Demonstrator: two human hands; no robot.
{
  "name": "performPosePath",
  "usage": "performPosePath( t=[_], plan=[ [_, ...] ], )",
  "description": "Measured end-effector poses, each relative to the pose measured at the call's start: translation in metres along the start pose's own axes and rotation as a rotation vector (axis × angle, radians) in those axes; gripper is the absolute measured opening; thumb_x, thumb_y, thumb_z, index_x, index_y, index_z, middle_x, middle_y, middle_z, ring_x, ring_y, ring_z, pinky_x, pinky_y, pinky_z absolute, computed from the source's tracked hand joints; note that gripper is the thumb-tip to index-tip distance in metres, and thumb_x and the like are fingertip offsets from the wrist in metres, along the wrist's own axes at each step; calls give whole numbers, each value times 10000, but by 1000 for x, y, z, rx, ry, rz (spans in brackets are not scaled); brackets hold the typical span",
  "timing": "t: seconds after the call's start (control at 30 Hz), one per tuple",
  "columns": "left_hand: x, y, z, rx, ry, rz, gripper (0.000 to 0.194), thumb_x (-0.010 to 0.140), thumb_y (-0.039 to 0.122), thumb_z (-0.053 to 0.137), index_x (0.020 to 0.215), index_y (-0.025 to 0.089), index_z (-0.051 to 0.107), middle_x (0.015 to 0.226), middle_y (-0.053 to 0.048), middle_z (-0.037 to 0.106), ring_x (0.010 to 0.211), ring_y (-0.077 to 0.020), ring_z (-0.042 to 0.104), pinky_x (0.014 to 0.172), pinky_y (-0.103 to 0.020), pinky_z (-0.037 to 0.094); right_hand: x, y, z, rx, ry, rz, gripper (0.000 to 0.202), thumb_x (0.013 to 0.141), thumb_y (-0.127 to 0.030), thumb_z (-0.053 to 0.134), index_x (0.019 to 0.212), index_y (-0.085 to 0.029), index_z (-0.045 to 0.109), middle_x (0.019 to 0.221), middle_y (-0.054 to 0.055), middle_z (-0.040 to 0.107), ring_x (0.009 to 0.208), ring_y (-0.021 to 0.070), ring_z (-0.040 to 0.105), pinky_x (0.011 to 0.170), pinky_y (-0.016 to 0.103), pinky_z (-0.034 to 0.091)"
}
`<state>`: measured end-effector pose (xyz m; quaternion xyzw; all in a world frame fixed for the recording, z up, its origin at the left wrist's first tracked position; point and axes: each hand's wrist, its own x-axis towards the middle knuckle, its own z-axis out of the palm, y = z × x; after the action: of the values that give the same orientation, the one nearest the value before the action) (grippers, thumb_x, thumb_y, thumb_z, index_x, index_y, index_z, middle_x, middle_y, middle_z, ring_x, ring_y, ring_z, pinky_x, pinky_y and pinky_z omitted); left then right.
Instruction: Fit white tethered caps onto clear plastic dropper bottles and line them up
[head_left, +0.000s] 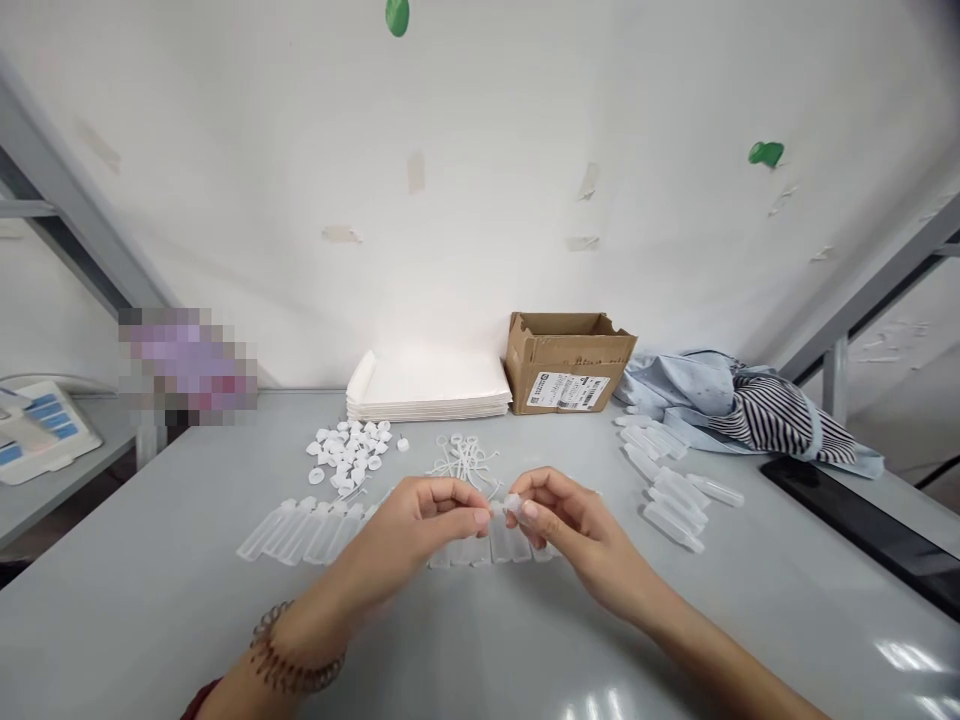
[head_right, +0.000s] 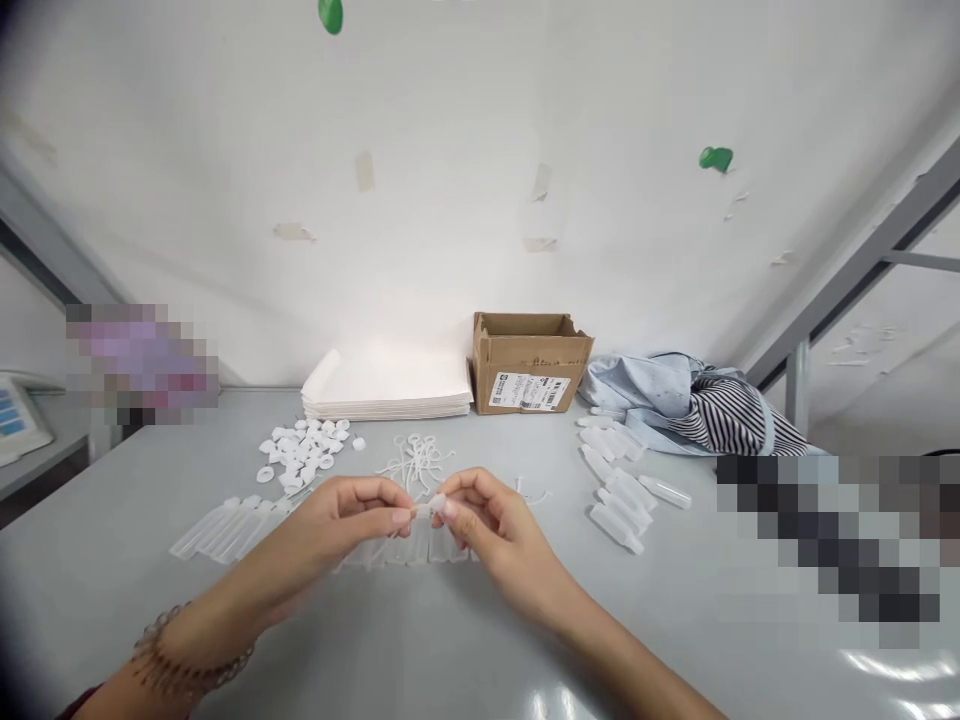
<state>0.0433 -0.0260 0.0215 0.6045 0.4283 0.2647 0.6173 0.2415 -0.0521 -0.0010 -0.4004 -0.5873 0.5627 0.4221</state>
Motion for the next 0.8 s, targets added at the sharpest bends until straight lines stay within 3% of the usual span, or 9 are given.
performPosePath(
  t=[0.13, 0.27, 0.63, 0.8],
  plan=[
    [2, -3, -6, -204, -64, -76, 141, 765, 309, 660, 700, 184, 668, 687, 20, 589, 732, -138, 500, 747, -272, 371, -1, 2, -4, -295, 57, -97, 188, 924, -379, 503, 989, -211, 558, 844, 14, 581, 707, 132, 480, 585, 252, 341],
    [1, -4, -7, -257, -88, -105, 158, 749, 322, 687, 696, 174, 672, 677, 12, 596, 717, -136, 496, 740, -272, 370, -1, 5, -7, -451, 61, -188, 157, 931, -335, 487, 1003, -219, 566, 833, 9, 586, 704, 136, 494, 587, 259, 346],
    [0, -4, -7, -228, -82, -105, 141, 741, 314, 694, 692, 184, 675, 669, 24, 598, 700, -124, 488, 722, -252, 377, -1, 0, -6, -328, 6, -105, 172, 921, -366, 499, 960, -218, 577, 841, 11, 589, 731, 141, 504, 609, 262, 364],
    [0, -6, -7, -49, -35, -20, 153, 787, 359, 661, 786, 210, 696, 747, 15, 654, 758, -146, 538, 735, -266, 404, -1, -2, -5, -171, -19, -17, 187, 914, -381, 521, 959, -208, 576, 817, 4, 594, 690, 119, 483, 624, 257, 373]
  ],
)
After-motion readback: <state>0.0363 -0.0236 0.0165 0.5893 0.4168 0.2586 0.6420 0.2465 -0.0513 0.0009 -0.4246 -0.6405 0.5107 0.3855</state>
